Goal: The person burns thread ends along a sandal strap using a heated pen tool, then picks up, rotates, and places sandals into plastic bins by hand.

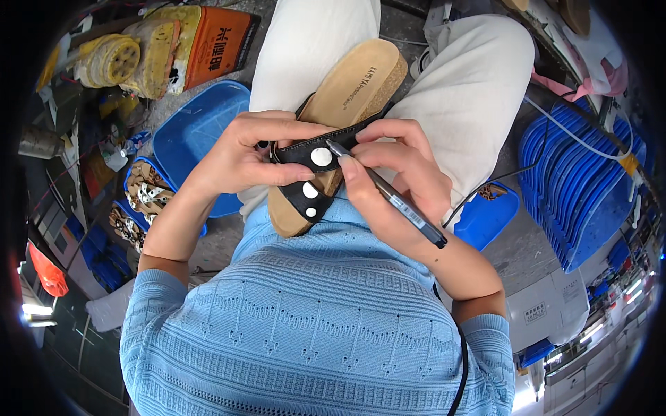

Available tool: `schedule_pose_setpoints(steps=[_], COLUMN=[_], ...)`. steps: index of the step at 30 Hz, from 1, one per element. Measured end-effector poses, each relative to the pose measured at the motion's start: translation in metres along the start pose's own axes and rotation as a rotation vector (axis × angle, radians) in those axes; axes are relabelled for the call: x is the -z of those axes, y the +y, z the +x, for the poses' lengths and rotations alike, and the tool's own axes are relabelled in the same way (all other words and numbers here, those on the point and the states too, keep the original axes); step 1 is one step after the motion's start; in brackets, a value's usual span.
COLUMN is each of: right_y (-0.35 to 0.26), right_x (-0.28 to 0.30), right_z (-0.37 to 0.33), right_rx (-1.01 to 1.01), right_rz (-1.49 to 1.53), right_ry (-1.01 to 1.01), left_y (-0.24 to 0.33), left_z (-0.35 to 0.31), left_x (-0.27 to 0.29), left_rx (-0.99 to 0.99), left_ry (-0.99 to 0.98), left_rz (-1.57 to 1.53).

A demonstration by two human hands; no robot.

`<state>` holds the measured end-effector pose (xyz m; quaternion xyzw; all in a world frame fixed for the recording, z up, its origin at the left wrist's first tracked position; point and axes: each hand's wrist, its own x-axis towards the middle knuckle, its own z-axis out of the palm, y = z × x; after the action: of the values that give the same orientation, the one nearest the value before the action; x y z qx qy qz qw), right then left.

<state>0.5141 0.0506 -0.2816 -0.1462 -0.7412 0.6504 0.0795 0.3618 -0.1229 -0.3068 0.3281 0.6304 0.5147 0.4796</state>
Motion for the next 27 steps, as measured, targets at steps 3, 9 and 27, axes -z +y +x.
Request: schedule_pose_setpoints(steps=[3,9,27], right_y=[0.003,0.003,0.003], right_x=[-0.003,-0.001,-0.001], right_z=[-0.002,-0.002,-0.007], right_rx=[-0.039,-0.002,0.026], right_rz=[0.132,0.098,0.098], right_ry=[0.072,0.056,0.044], left_y=[0.001,0.001,0.009], left_z=[0.001,0.001,0.005], left_x=[-0.001,-0.001,-0.011], left_rx=[0.0,-0.003,-0.073], left_ry=[-0.001,-0.001,0.072], left_rz=[0.005,0.014,0.121])
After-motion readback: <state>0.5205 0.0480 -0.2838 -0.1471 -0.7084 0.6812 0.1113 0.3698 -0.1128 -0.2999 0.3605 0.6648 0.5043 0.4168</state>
